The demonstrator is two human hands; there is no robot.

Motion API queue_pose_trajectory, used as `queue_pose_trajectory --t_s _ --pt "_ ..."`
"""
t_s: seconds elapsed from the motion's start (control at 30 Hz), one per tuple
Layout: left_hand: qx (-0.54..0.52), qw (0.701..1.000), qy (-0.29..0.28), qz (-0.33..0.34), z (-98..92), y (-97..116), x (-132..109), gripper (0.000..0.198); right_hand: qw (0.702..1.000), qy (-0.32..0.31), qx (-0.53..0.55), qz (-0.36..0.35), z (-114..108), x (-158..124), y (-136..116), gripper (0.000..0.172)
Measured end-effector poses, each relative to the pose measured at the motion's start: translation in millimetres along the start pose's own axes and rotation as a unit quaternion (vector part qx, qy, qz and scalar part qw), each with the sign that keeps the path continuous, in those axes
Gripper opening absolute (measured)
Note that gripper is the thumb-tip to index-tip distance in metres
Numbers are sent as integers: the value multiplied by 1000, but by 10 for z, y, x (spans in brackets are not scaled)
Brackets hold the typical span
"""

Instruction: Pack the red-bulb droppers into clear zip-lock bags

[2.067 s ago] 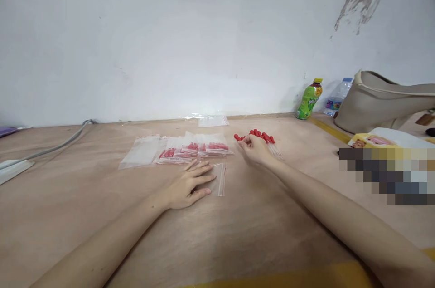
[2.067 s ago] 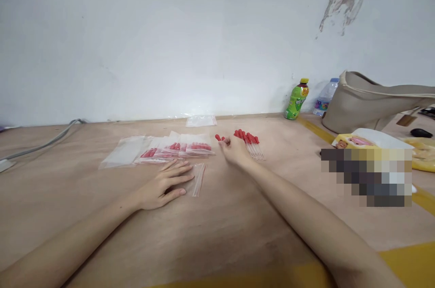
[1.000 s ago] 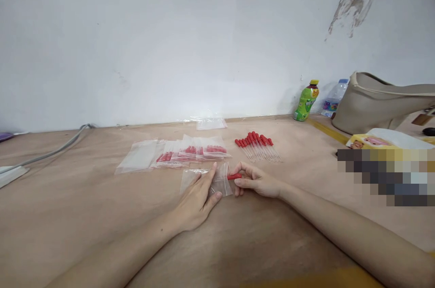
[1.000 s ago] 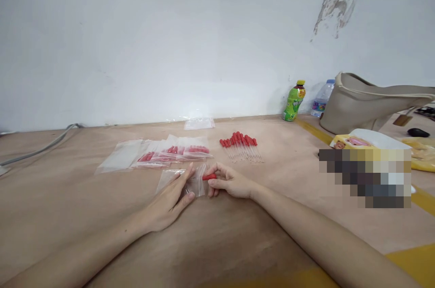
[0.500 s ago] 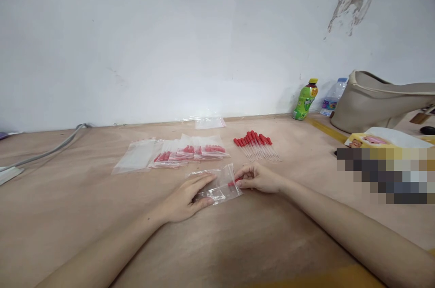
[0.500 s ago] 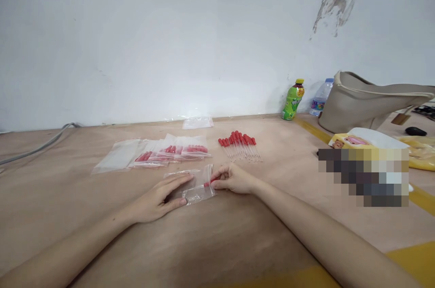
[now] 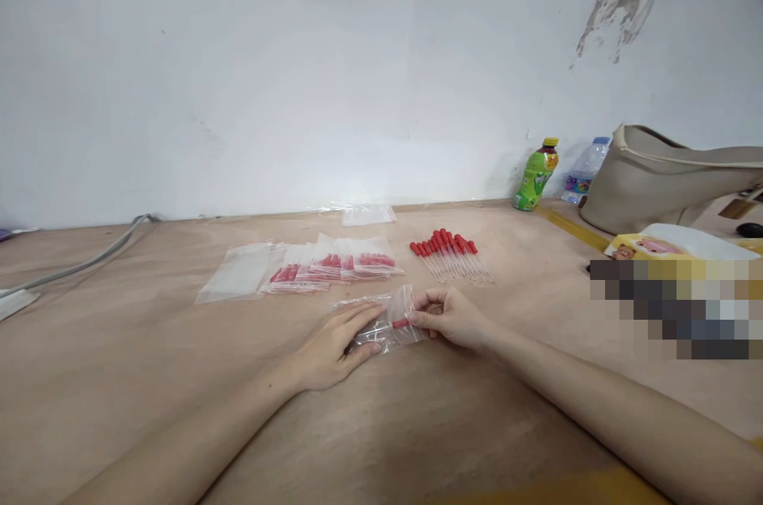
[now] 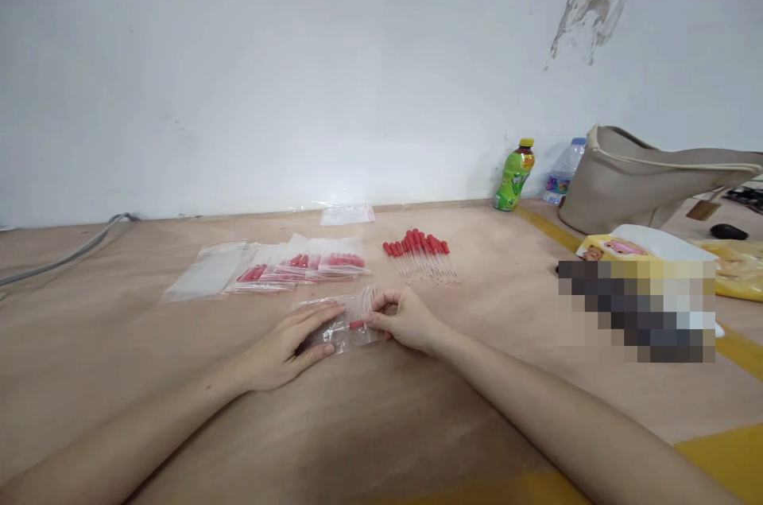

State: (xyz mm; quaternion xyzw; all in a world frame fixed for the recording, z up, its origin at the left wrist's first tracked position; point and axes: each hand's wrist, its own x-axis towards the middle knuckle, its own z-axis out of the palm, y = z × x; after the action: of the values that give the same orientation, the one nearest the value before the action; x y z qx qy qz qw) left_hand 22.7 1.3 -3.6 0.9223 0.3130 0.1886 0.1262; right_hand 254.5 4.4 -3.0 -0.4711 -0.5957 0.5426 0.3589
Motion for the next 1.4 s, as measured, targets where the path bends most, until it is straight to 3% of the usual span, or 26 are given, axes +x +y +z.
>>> queue_pose_trajectory --t_s 0.23,0.43,0.53,0.57,0.63,0.7,0.77,0.87,1.0,1.13,1.4 --pt "-7 999 50 -6 -2 14 3 36 997 51 23 55 -125 16 39 26" --pt "-16 999 34 -14 10 1 -7 32 995 -24 66 73 -246 18 44 27" --pt "-24 1000 16 -4 18 -16 -11 30 992 -81 -6 96 -387 50 -2 26" --pt "-26 1000 14 -3 21 -20 -11 30 992 -72 -50 88 -449 77 -13 25" --pt "-30 999 12 -9 24 -22 -11 30 986 11 -160 35 -573 158 -23 21" --pt "-34 999 9 -16 23 -16 -9 30 951 125 -279 -38 -661 265 -25 16" --pt "-37 999 6 -19 22 -8 -9 31 901 189 -382 -79 -680 383 -38 15" --pt "-40 999 3 -18 23 -6 -11 31 848 212 -481 -66 -576 555 -107 18" --pt "-40 999 3 -16 33 -17 -14 32 799 230 -556 19 -379 774 -237 22" --pt "-31 999 6 -12 35 -15 -20 32 784 237 -568 77 -313 950 -296 24" --pt "-13 999 19 -23 32 10 -18 32 769 223 -595 67 -118 1021 -244 26"
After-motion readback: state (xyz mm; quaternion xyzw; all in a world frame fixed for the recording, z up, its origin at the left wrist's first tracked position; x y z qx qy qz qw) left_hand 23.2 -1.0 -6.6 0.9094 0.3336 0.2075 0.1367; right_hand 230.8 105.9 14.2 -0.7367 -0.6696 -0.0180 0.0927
